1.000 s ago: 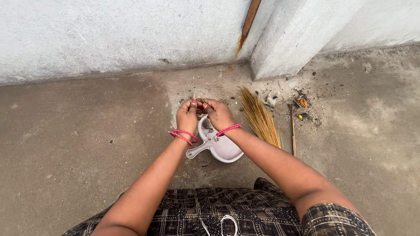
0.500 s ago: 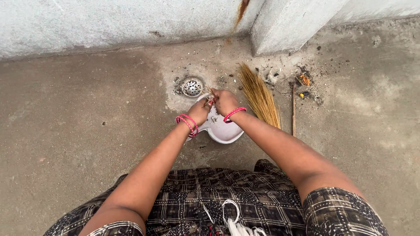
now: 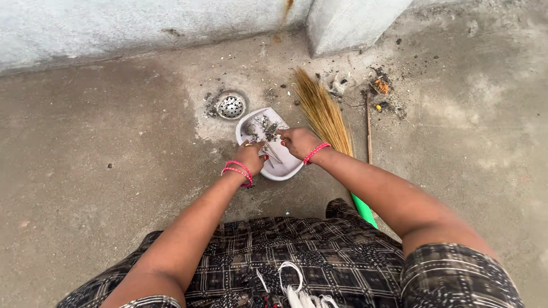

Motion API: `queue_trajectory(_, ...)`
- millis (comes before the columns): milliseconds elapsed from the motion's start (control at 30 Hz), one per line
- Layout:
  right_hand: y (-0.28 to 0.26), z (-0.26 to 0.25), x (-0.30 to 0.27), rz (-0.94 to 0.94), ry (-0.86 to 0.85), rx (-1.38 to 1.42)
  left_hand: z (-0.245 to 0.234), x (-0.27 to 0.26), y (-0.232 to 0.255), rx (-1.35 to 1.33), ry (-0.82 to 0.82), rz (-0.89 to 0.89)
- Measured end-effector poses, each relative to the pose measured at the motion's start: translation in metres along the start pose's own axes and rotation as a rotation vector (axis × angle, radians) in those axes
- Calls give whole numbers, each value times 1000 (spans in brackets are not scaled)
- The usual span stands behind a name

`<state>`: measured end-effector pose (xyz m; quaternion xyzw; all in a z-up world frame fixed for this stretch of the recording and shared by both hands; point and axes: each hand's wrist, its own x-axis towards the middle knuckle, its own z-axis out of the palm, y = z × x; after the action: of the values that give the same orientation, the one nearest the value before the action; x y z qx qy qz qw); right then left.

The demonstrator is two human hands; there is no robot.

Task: Sweeping debris and small sticks into a dustpan on an outdoor balcony.

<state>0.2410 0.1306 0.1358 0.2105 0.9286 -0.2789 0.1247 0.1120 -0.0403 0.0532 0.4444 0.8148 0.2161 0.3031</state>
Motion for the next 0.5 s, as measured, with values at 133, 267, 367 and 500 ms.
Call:
queue_trajectory(133, 96, 15, -77, -142, 154, -88, -20, -17, 10, 141, -106, -71)
queue_trajectory(267, 192, 72, -149, 399, 282, -95, -13, -24, -24, 300, -193, -258)
queue_trajectory(367, 252, 109, -182, 612, 386, -116, 9, -30, -51, 281, -235, -333)
queue_trajectory(500, 283, 106, -184, 842, 334, -143, 8, -30, -41, 224, -174, -359)
